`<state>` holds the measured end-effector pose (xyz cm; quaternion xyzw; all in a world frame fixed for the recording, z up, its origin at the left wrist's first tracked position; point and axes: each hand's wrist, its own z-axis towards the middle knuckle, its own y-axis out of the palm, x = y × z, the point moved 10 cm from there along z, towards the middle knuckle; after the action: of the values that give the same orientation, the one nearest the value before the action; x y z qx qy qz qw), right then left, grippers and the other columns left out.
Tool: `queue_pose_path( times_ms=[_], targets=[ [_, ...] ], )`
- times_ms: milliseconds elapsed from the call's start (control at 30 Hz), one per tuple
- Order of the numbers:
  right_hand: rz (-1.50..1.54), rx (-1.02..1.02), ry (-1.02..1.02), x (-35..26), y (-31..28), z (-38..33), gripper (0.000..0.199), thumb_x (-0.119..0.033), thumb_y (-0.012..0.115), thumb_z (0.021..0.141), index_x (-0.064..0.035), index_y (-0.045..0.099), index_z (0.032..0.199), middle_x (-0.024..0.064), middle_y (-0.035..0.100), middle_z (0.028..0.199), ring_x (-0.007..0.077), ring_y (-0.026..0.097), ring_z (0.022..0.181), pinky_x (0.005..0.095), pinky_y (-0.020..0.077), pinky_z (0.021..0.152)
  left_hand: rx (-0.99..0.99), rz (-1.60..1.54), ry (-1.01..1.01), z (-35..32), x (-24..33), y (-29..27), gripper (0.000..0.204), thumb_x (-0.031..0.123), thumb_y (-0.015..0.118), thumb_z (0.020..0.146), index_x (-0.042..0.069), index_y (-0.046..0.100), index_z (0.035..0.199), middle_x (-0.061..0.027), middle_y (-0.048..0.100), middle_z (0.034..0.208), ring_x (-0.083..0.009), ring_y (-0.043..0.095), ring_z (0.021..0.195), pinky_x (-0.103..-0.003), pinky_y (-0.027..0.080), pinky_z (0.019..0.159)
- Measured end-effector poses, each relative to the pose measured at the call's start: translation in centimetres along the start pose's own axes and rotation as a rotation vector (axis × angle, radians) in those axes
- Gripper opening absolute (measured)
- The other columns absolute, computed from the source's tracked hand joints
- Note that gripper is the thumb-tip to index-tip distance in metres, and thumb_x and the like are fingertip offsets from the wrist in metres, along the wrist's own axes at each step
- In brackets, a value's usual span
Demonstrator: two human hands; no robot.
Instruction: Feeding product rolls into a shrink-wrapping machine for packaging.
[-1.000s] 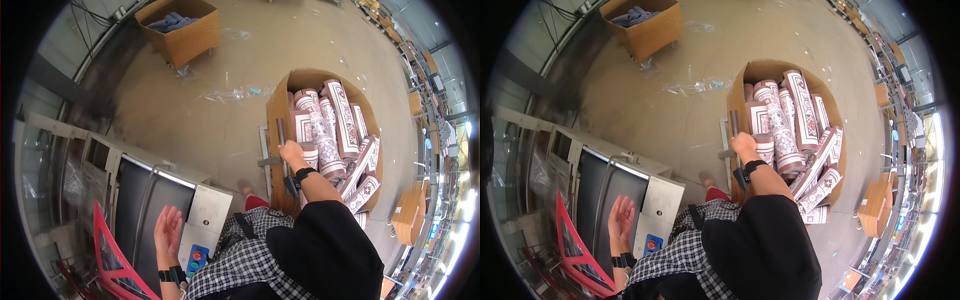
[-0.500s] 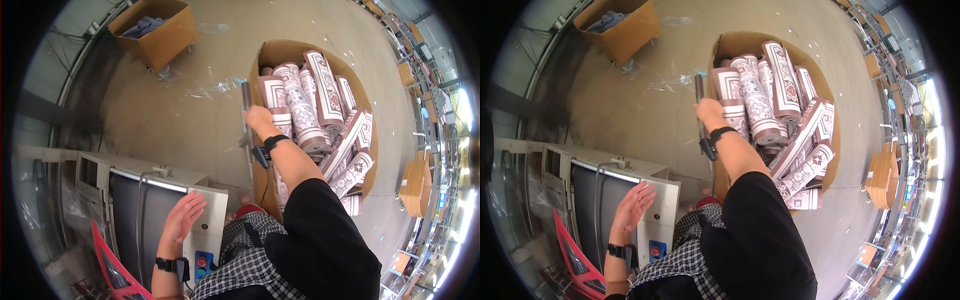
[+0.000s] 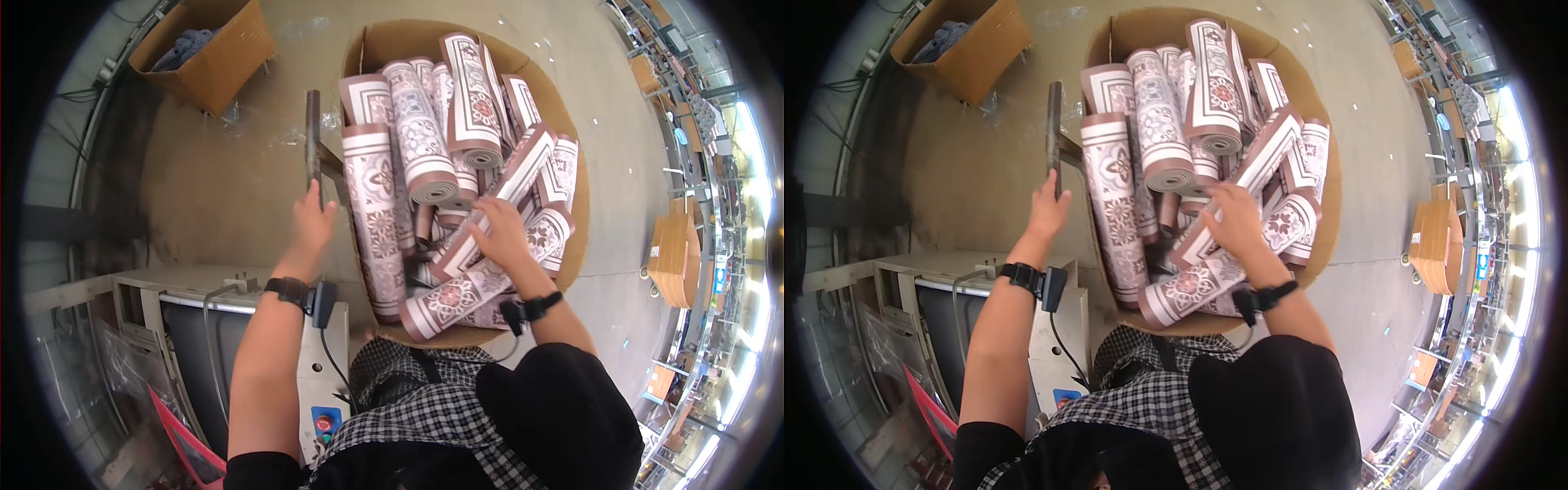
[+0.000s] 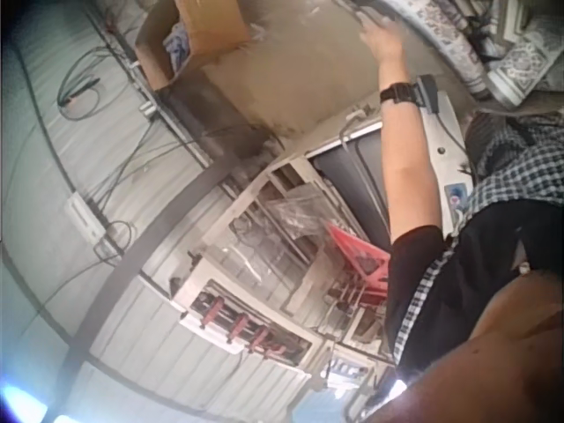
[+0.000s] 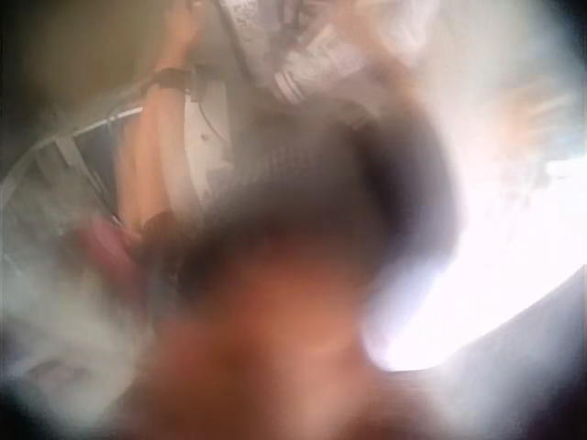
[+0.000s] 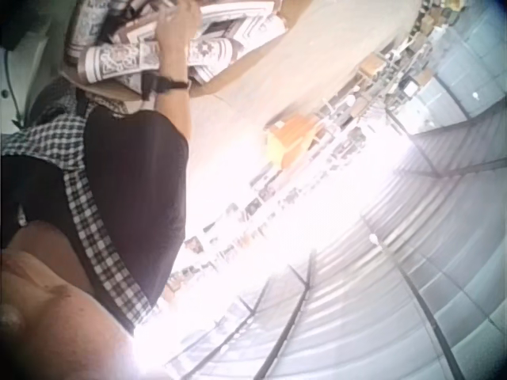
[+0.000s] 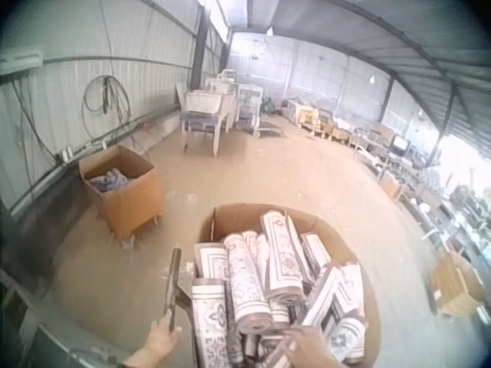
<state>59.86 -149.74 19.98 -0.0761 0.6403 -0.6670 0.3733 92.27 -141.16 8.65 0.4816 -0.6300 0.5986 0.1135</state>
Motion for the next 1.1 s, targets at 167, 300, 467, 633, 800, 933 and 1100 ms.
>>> queue_pose_path(
  times_ms=[167,300,467,633,800,933,1100],
  targets=[
    [-0.336,-0.594,-0.126,6.0,1.0,-8.6,0.071,-0.016,0.073,0.06,-0.0096,0.044,0.125,0.0121,0.047,0.127,0.0339,0.04,0.121,0.0481,0.0291,0.103,0.059,0.177,0.016,1.0,-0.1,-0.7,0.067,0.024,0.064,0.078,0.01,0.035,0.137,-0.0254,0.049,0.12,-0.0355,0.047,0.113,-0.04,0.039,0.095],
    [-0.301,-0.669,-0.311,5.2,4.8,-7.9,0.09,-0.017,0.081,0.043,-0.0129,0.043,0.125,0.0089,0.05,0.122,0.0285,0.044,0.118,0.0489,0.0269,0.105,0.107,0.184,0.017,1.6,-0.2,-1.2,0.076,0.027,0.068,0.073,0.01,0.033,0.138,-0.0212,0.049,0.122,-0.0351,0.047,0.113,-0.039,0.039,0.096],
    [-0.206,-0.851,-0.34,4.2,4.4,-7.2,0.071,-0.009,0.079,0.043,-0.0128,0.053,0.108,0.0054,0.056,0.104,0.0261,0.053,0.1,0.0368,0.0379,0.091,-0.069,-0.288,-0.195,-0.2,-1.9,-0.6,0.073,0.031,0.066,0.077,0.009,0.033,0.138,-0.0177,0.045,0.131,-0.0256,0.048,0.115,-0.034,0.039,0.095],
    [-0.318,-0.428,-0.307,3.0,-6.7,-5.5,0.068,-0.007,0.075,0.041,-0.0117,0.055,0.105,0.0063,0.056,0.1,0.0271,0.052,0.099,0.0375,0.0359,0.094,0.031,-0.491,-0.044,-8.5,0.3,-4.3,0.063,0.026,0.064,0.082,0.005,0.037,0.135,-0.0133,0.046,0.131,-0.0216,0.046,0.118,-0.034,0.036,0.099],
    [-0.234,-0.236,-0.225,-1.4,-14.3,-3.6,0.072,-0.011,0.077,0.04,-0.0097,0.055,0.108,0.0078,0.057,0.101,0.0296,0.052,0.098,0.0398,0.0387,0.091,-0.598,-0.696,-0.113,-19.8,4.2,0.1,0.056,0.015,0.063,0.084,0.005,0.038,0.133,-0.0094,0.051,0.127,-0.0201,0.045,0.12,-0.035,0.036,0.1],
    [0.11,-0.458,-0.181,-4.6,-10.9,-1.8,0.083,-0.023,0.082,0.04,-0.0038,0.053,0.115,0.0132,0.058,0.106,0.0313,0.054,0.101,0.0382,0.0411,0.09,-0.655,-0.866,0.065,-23.8,8.8,3.5,0.095,0.033,0.077,0.07,0.002,0.02,0.14,-0.0152,0.023,0.144,-0.0267,0.026,0.133,-0.041,0.025,0.107],
    [1.075,-0.946,-0.104,-16.3,-0.7,-2.3,0.099,-0.027,0.086,0.046,0.0043,0.039,0.128,0.0119,0.053,0.119,0.0227,0.051,0.109,0.0335,0.0385,0.095,-0.22,-1.034,0.23,-25.0,12.2,3.2,0.127,0.044,0.085,0.054,0.0,0.003,0.141,-0.0163,0.015,0.145,-0.0268,0.015,0.135,-0.04,0.014,0.11]
  ],
)
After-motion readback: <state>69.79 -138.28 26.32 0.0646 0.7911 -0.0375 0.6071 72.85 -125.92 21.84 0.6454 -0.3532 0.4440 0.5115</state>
